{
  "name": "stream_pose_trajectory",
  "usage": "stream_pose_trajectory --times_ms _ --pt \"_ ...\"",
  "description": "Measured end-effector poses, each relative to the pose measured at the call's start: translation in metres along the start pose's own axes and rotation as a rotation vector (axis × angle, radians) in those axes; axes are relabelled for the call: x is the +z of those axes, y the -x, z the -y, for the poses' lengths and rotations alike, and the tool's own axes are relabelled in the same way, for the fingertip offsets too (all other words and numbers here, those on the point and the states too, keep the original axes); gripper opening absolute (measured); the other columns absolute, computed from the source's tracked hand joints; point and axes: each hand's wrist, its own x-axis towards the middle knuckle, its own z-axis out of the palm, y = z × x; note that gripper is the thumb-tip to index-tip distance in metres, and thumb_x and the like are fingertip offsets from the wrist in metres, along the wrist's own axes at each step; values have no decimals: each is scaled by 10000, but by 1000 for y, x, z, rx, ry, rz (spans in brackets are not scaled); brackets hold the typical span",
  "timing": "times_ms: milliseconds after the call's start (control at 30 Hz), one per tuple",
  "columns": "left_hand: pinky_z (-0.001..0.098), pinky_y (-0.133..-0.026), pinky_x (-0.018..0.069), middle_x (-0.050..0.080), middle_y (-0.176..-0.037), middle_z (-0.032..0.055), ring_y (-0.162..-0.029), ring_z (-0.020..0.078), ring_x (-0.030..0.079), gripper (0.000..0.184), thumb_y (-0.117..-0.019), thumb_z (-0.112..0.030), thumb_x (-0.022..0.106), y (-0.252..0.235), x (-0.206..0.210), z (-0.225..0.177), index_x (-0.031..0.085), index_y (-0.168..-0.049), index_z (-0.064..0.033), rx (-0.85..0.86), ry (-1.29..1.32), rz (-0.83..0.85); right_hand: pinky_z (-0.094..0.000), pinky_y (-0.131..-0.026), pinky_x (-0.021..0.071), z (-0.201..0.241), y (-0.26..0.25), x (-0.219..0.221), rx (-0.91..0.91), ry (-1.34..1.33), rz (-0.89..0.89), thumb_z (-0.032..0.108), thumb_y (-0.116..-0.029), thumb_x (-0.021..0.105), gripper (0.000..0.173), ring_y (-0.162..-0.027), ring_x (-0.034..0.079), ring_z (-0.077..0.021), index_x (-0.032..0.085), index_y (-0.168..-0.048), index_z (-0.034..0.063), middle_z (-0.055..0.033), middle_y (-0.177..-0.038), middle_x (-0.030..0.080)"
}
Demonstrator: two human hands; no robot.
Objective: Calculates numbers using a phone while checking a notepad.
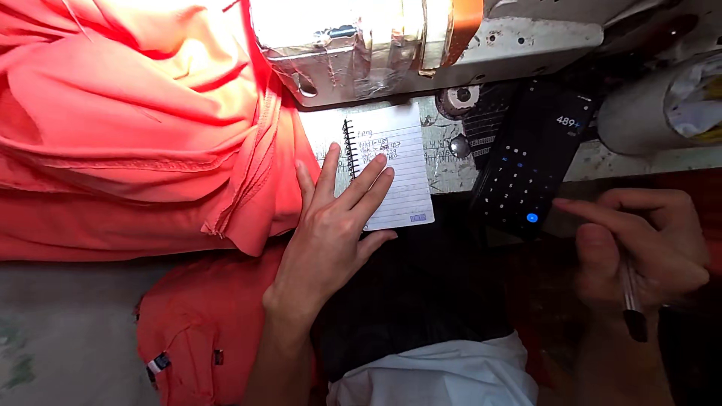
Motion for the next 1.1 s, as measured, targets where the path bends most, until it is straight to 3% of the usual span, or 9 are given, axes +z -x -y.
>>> stream_pose_trajectory --times_ms 133,233,333,567,733,967,1100 --pt "824 -1119 139 509 -1559 59 -1510 471 293 661 -914 -503 681 -1 0 1 607 -1441 -110 -1 35 -3 -157 -825 432 3 -6 2 -25 -6 -6 306 -1090 458 367 -933 538 -58 724 -1105 53 -93 -999 559" --pt "828 -1116 148 512 -1557 62 -1511 468 292 676 -927 -536 649 -1 -1 1 601 -1446 -106 -6 37 -3 -166 -760 441 7 -11 4 -64 -11 39 286 -1070 505 321 -857 526 -68 729 -1114 61 -88 -993 552" --pt "818 -1124 118 521 -1548 73 -1511 471 288 683 -921 -548 652 -1 -1 1 615 -1430 -94 -5 27 -13 -204 -718 395 9 -13 6 -89 31 79 282 -1044 547 307 -813 485 -112 772 -1094 80 -106 -953 552" --pt "817 -1123 132 522 -1546 77 -1510 477 287 682 -923 -544 646 0 -1 1 612 -1431 -90 -3 18 -13 -277 -756 388 11 -19 10 -115 64 154 305 -1044 560 312 -843 487 -165 790 -1101 102 -138 -980 572" --pt "827 -1116 115 514 -1554 68 -1517 474 271 679 -916 -541 655 0 -1 2 621 -1422 -90 -2 26 -10 -250 -748 389 8 -24 8 -101 94 135 311 -1051 546 342 -841 482 -155 780 -1127 74 -142 -978 559" --pt "824 -1119 114 511 -1556 74 -1516 474 273 679 -922 -543 649 0 0 1 615 -1430 -94 -7 21 -16 -312 -790 401 10 -32 13 -115 129 213 354 -1049 553 351 -893 501 -203 779 -1184 123 -162 -1033 569" --pt "826 -1116 124 516 -1552 73 -1513 480 277 673 -923 -541 651 0 0 1 616 -1429 -99 -13 26 -22 -285 -769 393 8 -32 12 -105 115 193 357 -1052 548 364 -866 485 -182 775 -1186 106 -155 -1013 556"
